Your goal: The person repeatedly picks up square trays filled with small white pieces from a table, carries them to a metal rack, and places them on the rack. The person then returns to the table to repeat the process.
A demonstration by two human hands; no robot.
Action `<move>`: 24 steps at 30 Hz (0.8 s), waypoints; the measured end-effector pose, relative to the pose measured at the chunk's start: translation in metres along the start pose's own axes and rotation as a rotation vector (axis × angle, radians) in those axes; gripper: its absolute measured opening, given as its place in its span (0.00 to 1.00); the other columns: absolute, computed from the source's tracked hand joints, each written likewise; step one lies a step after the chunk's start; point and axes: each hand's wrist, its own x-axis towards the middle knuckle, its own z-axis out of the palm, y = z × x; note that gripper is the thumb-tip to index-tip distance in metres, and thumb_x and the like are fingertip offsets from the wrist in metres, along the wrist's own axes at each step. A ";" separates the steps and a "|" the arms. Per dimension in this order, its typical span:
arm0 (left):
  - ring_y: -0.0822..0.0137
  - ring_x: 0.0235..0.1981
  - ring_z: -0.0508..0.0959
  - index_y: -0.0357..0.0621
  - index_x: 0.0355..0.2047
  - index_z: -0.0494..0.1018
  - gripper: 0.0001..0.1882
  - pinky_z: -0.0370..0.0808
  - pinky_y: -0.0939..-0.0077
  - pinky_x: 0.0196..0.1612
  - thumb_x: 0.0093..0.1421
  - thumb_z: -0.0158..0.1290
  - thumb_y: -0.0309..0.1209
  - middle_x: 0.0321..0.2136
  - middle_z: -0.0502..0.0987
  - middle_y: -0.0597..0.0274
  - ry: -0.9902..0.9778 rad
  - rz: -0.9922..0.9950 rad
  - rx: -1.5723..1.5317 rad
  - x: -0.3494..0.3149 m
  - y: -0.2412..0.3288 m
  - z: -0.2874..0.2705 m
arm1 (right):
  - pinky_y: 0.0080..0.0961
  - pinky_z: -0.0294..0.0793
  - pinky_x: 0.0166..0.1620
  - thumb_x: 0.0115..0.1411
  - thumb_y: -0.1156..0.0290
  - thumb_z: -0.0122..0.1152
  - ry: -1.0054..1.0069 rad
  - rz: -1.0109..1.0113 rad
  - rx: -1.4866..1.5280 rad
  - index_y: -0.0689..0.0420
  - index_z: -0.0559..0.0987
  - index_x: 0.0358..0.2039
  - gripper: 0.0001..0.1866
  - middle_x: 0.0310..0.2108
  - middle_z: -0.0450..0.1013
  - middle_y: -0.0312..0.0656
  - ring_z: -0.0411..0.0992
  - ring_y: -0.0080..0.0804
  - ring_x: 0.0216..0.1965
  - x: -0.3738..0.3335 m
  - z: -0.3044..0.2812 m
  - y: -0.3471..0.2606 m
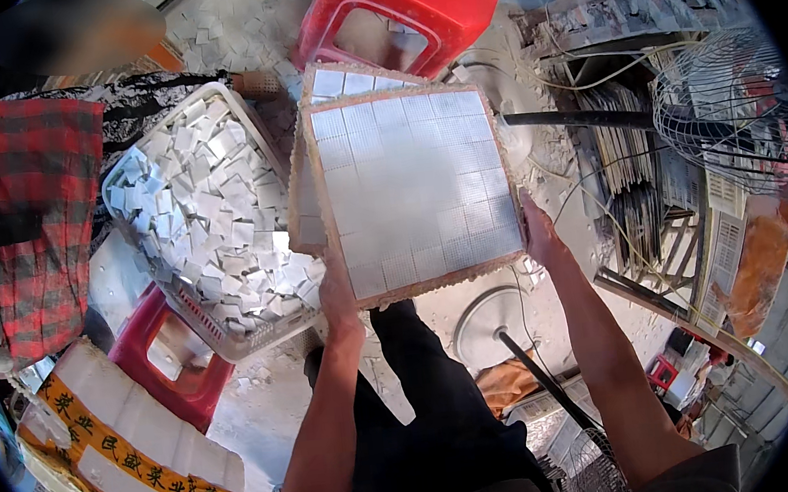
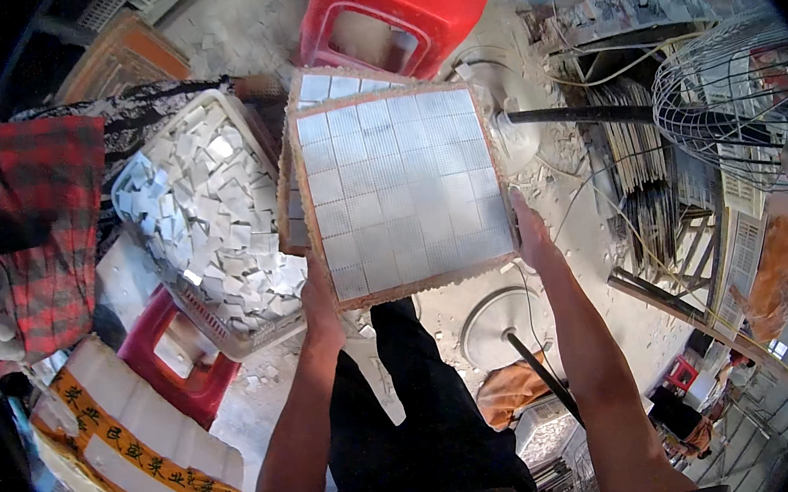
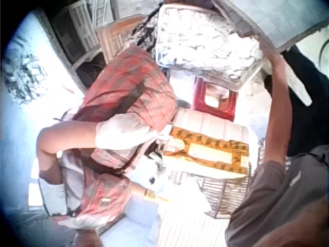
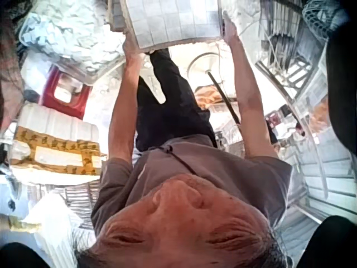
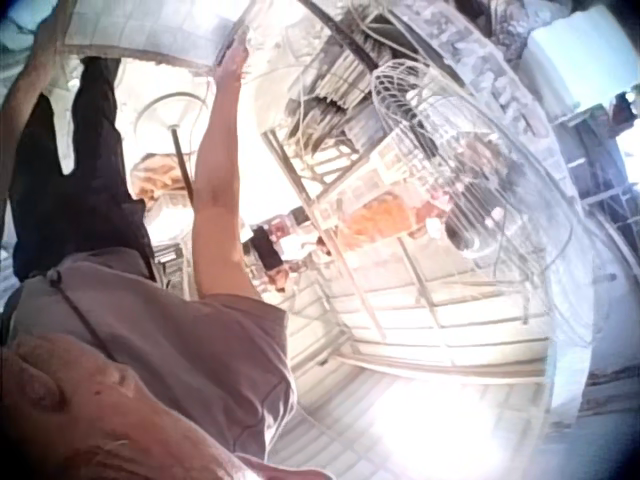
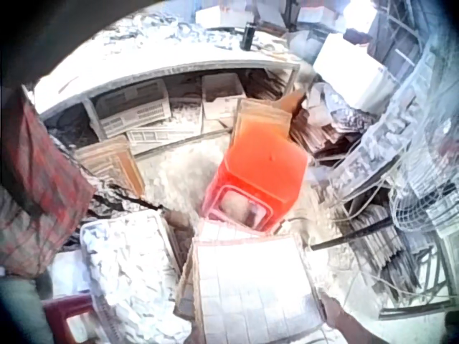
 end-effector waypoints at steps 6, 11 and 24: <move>0.66 0.36 0.67 0.33 0.41 0.63 0.30 0.62 0.76 0.39 0.54 0.34 0.51 0.35 0.68 0.59 0.103 0.035 -0.180 -0.016 0.013 0.019 | 0.20 0.65 0.40 0.56 0.52 0.33 -0.043 -0.188 0.289 0.67 0.65 0.41 0.29 0.36 0.67 0.45 0.67 0.28 0.35 -0.023 0.023 -0.009; 0.57 0.35 0.69 0.32 0.38 0.65 0.27 0.63 0.72 0.39 0.55 0.33 0.47 0.34 0.69 0.49 0.150 0.564 0.038 -0.033 -0.020 -0.018 | 0.21 0.64 0.40 0.55 0.51 0.34 0.005 -0.295 0.386 0.67 0.66 0.40 0.28 0.35 0.68 0.45 0.67 0.29 0.35 -0.076 0.030 0.014; 0.46 0.32 0.69 0.38 0.28 0.71 0.28 0.63 0.60 0.36 0.54 0.30 0.50 0.26 0.72 0.46 0.352 0.342 0.740 -0.237 0.010 -0.126 | 0.23 0.59 0.40 0.50 0.44 0.35 0.255 -0.168 0.626 0.66 0.69 0.33 0.32 0.31 0.67 0.43 0.63 0.33 0.34 -0.285 0.046 0.217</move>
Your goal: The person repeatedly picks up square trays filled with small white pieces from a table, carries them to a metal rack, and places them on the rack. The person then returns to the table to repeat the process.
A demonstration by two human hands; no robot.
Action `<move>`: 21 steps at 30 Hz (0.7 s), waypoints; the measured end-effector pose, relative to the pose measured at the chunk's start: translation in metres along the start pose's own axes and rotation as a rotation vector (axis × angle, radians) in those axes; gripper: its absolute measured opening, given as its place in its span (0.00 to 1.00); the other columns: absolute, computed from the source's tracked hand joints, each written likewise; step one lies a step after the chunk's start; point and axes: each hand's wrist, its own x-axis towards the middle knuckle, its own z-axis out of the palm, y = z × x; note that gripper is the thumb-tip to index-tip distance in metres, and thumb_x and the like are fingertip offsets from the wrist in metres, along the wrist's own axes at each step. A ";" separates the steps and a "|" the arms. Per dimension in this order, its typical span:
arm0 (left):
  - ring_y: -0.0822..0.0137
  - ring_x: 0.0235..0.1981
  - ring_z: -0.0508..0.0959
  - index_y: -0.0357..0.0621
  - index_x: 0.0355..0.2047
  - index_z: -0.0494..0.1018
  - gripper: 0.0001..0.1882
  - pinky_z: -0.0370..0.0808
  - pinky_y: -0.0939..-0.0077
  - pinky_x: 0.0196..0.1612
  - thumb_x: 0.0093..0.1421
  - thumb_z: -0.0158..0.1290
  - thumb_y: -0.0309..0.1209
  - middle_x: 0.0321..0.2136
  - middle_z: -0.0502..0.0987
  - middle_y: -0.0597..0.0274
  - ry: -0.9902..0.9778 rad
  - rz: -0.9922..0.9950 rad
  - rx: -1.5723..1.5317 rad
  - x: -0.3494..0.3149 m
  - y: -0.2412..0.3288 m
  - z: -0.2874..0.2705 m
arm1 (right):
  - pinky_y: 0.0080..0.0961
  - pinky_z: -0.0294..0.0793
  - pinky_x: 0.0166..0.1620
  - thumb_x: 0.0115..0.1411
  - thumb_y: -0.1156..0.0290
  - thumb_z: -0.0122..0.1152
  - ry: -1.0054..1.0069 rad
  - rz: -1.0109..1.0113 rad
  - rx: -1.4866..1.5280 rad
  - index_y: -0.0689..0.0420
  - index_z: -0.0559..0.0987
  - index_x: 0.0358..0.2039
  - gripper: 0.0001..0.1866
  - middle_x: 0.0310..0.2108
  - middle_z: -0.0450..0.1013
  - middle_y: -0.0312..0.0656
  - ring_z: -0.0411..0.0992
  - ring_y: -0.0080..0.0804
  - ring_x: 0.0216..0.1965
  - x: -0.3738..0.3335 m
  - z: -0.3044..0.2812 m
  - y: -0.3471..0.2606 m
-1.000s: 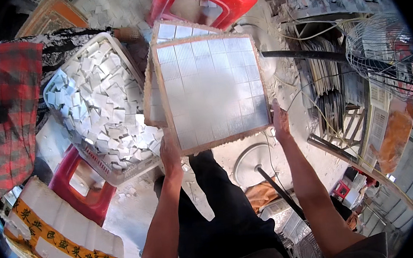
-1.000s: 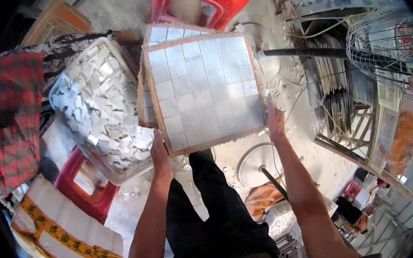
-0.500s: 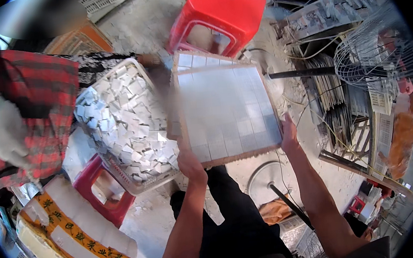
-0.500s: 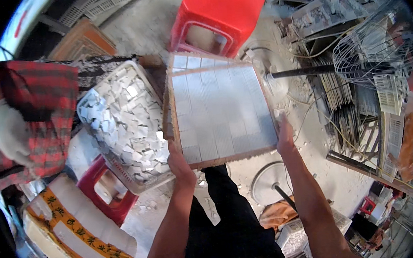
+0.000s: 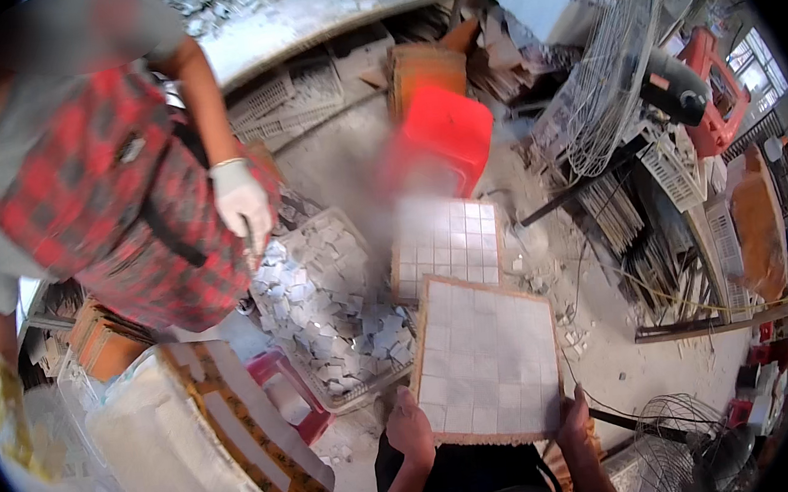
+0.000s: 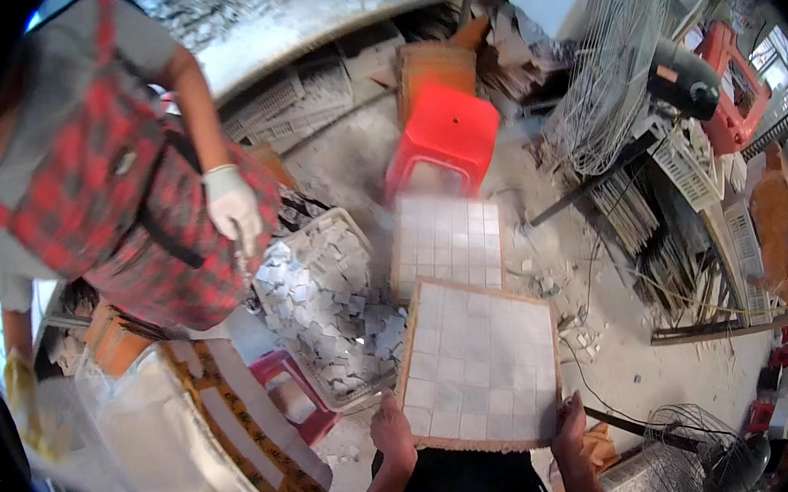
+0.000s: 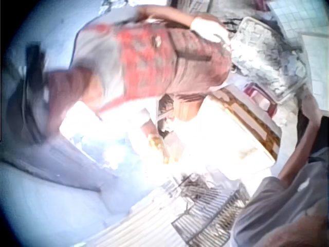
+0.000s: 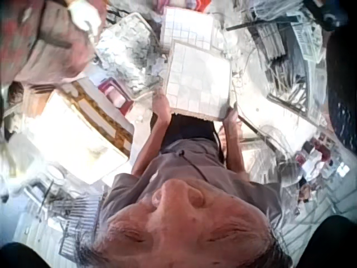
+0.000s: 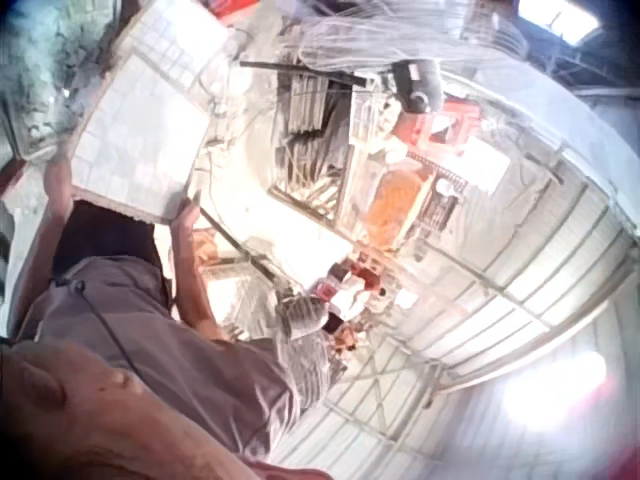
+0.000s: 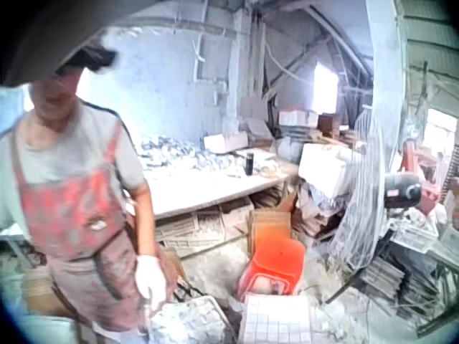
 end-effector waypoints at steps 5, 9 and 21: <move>0.46 0.32 0.69 0.38 0.26 0.72 0.29 0.64 0.61 0.36 0.52 0.30 0.51 0.25 0.71 0.45 -0.057 0.048 0.036 -0.031 -0.017 -0.039 | 0.22 0.57 0.44 0.50 0.42 0.34 -0.017 -0.078 0.073 0.67 0.69 0.36 0.35 0.35 0.68 0.45 0.63 0.34 0.38 -0.086 -0.008 0.020; 0.47 0.32 0.69 0.40 0.27 0.72 0.28 0.64 0.61 0.36 0.52 0.31 0.50 0.26 0.72 0.47 -0.064 0.169 0.172 -0.037 -0.059 -0.050 | 0.22 0.58 0.43 0.49 0.43 0.38 0.105 -0.125 0.008 0.65 0.69 0.37 0.33 0.35 0.67 0.42 0.63 0.32 0.38 -0.150 -0.006 0.034; 0.46 0.33 0.69 0.41 0.30 0.70 0.28 0.63 0.59 0.38 0.54 0.24 0.48 0.31 0.71 0.48 -0.149 0.508 0.346 -0.097 -0.142 -0.106 | 0.23 0.62 0.37 0.52 0.53 0.42 0.218 -0.234 0.454 0.56 0.69 0.32 0.19 0.29 0.67 0.37 0.63 0.28 0.31 -0.244 -0.054 0.137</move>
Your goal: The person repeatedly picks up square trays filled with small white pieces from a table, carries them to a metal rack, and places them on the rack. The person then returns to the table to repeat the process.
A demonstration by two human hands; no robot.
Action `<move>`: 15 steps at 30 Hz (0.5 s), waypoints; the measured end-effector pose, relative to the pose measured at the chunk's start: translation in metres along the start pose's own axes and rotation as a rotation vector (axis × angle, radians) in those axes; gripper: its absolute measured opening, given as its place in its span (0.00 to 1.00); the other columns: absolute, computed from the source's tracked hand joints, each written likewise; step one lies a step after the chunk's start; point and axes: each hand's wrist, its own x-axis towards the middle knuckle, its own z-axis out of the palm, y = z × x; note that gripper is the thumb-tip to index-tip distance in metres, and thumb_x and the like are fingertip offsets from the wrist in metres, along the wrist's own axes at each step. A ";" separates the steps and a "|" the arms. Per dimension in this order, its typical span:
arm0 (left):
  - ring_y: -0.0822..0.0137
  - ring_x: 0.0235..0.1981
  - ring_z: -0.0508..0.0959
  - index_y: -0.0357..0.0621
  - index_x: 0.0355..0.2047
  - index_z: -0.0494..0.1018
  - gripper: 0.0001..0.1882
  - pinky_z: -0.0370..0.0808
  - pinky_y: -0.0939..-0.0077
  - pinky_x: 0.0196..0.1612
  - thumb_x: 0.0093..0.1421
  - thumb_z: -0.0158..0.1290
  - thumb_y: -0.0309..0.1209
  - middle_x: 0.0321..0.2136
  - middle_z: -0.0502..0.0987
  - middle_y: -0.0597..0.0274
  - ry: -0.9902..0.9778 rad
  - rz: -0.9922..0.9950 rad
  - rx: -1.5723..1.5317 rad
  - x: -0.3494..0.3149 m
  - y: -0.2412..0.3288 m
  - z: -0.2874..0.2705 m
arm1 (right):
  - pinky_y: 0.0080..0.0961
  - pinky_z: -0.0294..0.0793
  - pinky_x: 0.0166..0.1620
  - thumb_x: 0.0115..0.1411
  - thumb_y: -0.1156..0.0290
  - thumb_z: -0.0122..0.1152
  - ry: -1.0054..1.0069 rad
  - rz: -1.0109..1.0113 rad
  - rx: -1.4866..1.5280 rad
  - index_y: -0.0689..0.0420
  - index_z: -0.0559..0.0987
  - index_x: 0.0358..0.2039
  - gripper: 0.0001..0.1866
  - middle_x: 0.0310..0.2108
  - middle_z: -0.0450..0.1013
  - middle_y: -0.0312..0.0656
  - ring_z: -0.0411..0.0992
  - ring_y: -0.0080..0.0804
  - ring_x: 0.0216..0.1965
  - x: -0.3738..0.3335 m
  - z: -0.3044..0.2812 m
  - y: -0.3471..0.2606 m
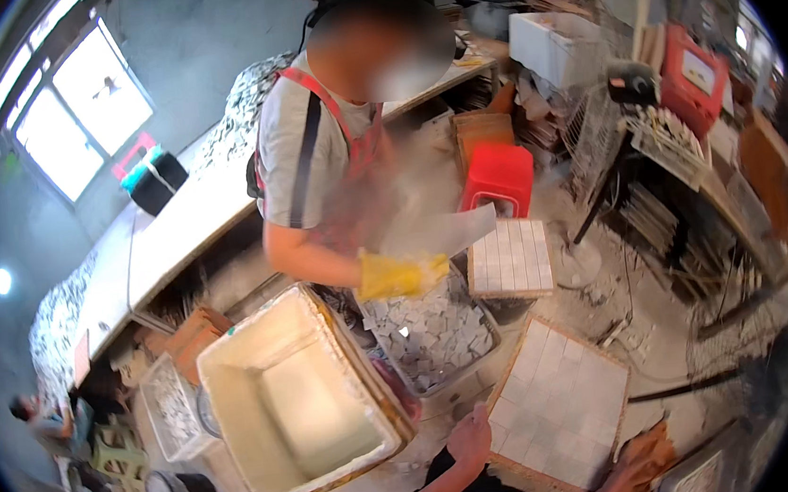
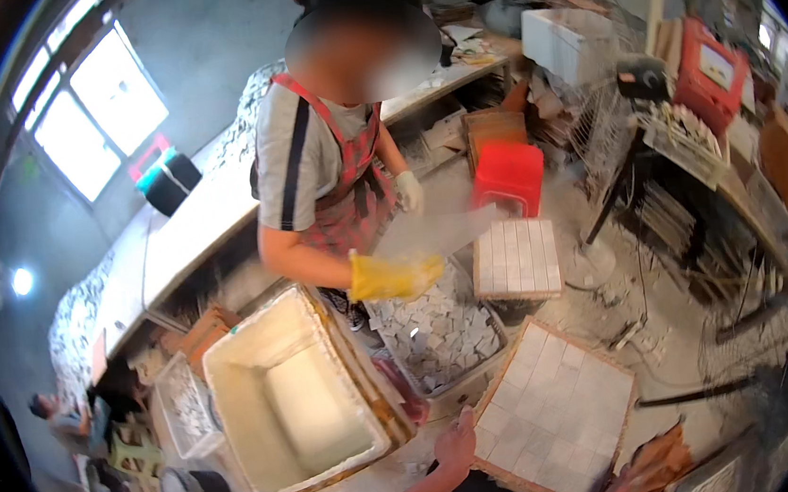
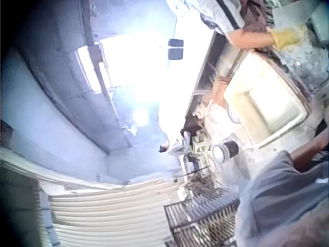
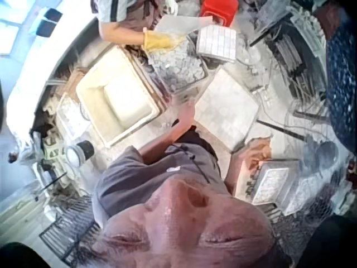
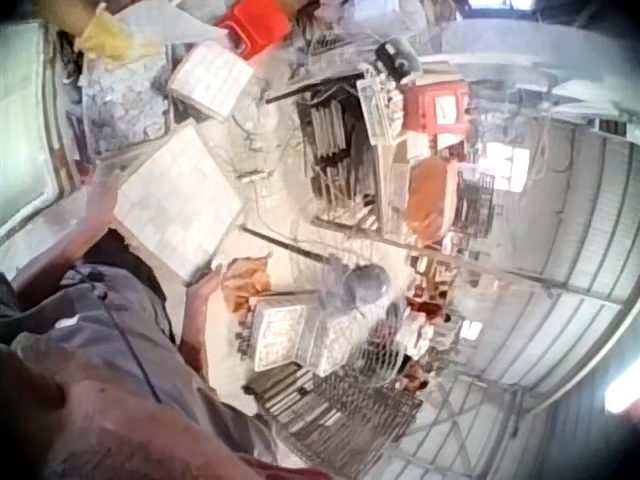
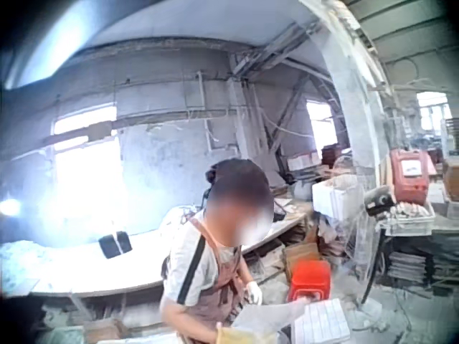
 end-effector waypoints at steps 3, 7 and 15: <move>0.46 0.34 0.69 0.40 0.30 0.70 0.29 0.63 0.59 0.38 0.54 0.25 0.49 0.32 0.70 0.47 -0.057 -0.110 0.000 -0.023 -0.012 -0.010 | 0.24 0.62 0.36 0.52 0.54 0.42 0.022 0.045 0.060 0.57 0.69 0.32 0.19 0.29 0.67 0.38 0.64 0.28 0.31 -0.021 -0.032 0.021; 0.47 0.34 0.69 0.37 0.30 0.70 0.29 0.64 0.60 0.37 0.54 0.27 0.50 0.32 0.70 0.45 -0.021 0.087 0.154 -0.041 -0.032 -0.010 | 0.25 0.63 0.35 0.52 0.55 0.43 0.101 0.066 0.159 0.60 0.69 0.31 0.19 0.28 0.67 0.39 0.64 0.29 0.29 -0.045 -0.070 0.054; 0.61 0.33 0.70 0.33 0.40 0.60 0.24 0.69 0.70 0.32 0.53 0.37 0.43 0.34 0.68 0.54 -0.533 0.021 -0.551 -0.035 -0.067 0.012 | 0.26 0.63 0.33 0.51 0.57 0.45 0.624 0.157 0.195 0.64 0.70 0.29 0.19 0.26 0.66 0.40 0.63 0.29 0.27 -0.127 -0.112 0.102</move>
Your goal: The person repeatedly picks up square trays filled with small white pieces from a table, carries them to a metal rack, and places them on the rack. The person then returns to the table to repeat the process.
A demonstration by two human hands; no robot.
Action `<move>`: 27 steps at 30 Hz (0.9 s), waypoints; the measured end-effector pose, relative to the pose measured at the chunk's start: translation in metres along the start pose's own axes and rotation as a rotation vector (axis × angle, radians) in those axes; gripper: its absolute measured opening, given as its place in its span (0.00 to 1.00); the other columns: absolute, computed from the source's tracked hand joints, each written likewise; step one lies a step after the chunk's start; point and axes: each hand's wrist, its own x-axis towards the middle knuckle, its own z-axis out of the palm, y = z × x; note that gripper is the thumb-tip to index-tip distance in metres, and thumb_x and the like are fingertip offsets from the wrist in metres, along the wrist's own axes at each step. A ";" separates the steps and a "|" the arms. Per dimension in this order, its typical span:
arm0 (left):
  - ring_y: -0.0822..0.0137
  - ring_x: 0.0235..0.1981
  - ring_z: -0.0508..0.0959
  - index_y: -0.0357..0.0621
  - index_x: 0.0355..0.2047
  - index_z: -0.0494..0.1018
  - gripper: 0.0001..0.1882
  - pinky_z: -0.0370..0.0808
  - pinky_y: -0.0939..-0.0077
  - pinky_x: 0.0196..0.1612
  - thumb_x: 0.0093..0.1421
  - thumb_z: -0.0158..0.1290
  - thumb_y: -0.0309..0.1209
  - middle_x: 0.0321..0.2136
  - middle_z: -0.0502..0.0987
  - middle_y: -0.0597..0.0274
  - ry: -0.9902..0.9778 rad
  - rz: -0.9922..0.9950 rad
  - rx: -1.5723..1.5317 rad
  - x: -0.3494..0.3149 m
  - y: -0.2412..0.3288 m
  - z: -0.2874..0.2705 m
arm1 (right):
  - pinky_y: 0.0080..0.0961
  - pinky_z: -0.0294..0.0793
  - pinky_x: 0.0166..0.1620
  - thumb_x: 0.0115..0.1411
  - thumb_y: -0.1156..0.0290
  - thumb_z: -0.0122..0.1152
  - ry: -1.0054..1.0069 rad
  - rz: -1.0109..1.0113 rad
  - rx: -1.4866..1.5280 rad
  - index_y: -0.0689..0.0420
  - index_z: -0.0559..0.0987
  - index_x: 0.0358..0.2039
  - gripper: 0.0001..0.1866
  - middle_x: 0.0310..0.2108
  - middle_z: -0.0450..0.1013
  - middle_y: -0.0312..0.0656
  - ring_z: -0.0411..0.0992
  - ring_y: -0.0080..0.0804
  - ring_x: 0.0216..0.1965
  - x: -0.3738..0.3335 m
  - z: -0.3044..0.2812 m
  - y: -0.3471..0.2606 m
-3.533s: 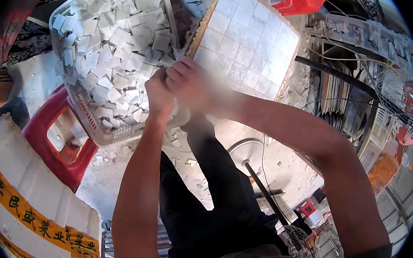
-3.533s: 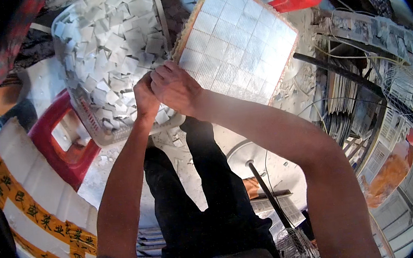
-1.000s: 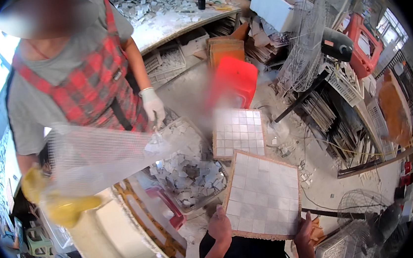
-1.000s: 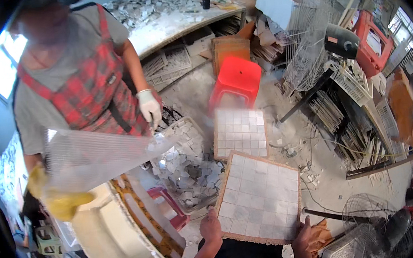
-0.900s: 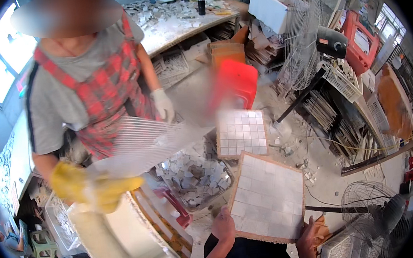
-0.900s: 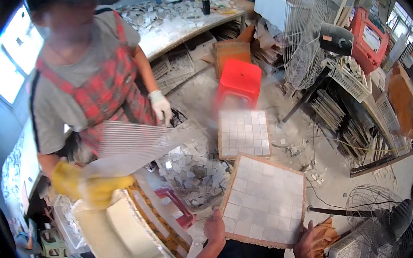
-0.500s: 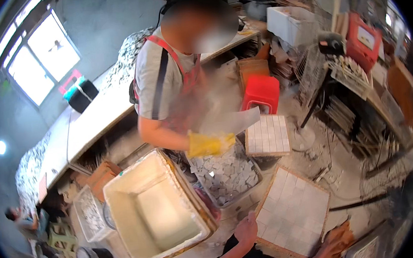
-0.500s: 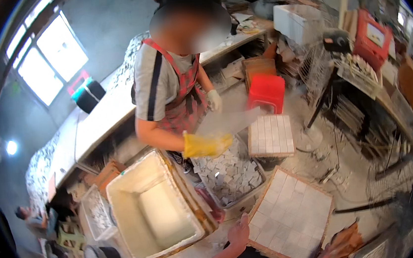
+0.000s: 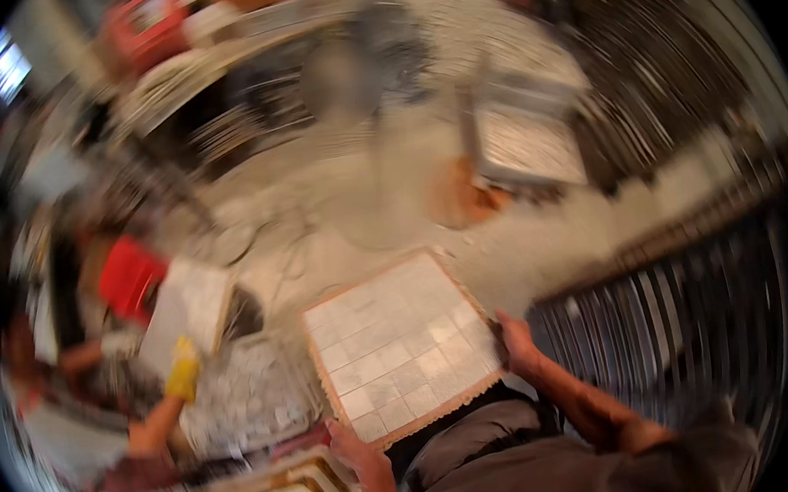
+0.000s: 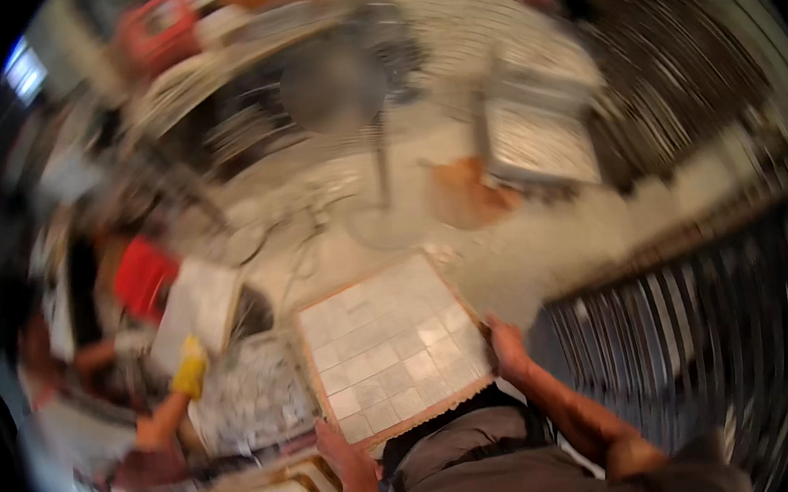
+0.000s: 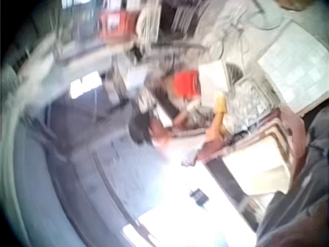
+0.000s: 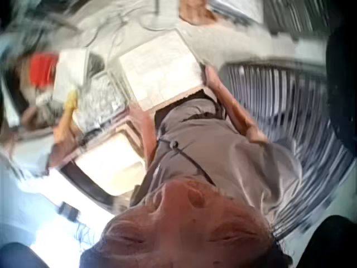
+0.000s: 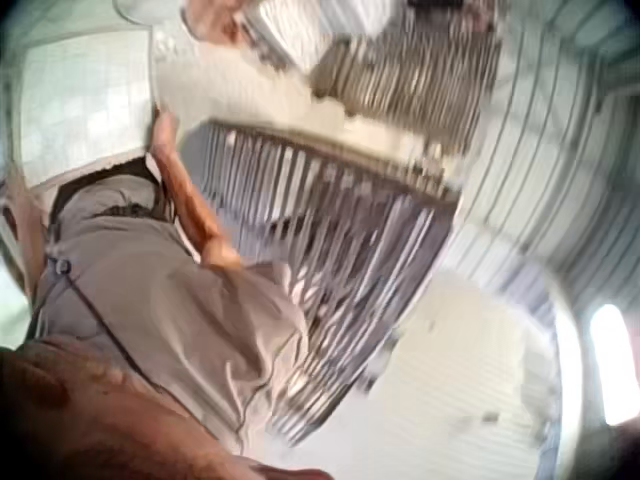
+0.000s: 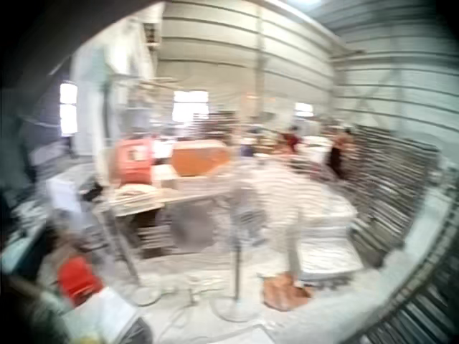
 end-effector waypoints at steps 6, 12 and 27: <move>0.59 0.34 0.70 0.32 0.42 0.59 0.24 0.69 0.70 0.34 0.54 0.35 0.43 0.37 0.67 0.52 -0.138 -0.218 0.068 -0.017 0.028 0.056 | 0.24 0.60 0.27 0.50 0.59 0.47 0.285 0.003 0.055 0.66 0.70 0.20 0.19 0.20 0.64 0.38 0.60 0.24 0.22 -0.042 -0.024 0.009; 0.59 0.35 0.70 0.29 0.40 0.60 0.24 0.68 0.71 0.36 0.55 0.35 0.42 0.37 0.67 0.51 -0.427 -0.265 0.260 0.023 0.005 0.073 | 0.24 0.60 0.27 0.50 0.57 0.47 0.510 0.072 0.332 0.67 0.71 0.21 0.21 0.21 0.65 0.39 0.60 0.23 0.22 -0.078 -0.053 0.071; 0.64 0.35 0.67 0.25 0.36 0.62 0.24 0.64 0.74 0.39 0.54 0.37 0.41 0.34 0.67 0.52 -0.916 -0.042 0.525 -0.071 -0.039 0.169 | 0.21 0.59 0.24 0.50 0.58 0.49 0.889 -0.026 0.984 0.61 0.69 0.17 0.17 0.17 0.63 0.34 0.59 0.22 0.19 -0.138 -0.135 0.103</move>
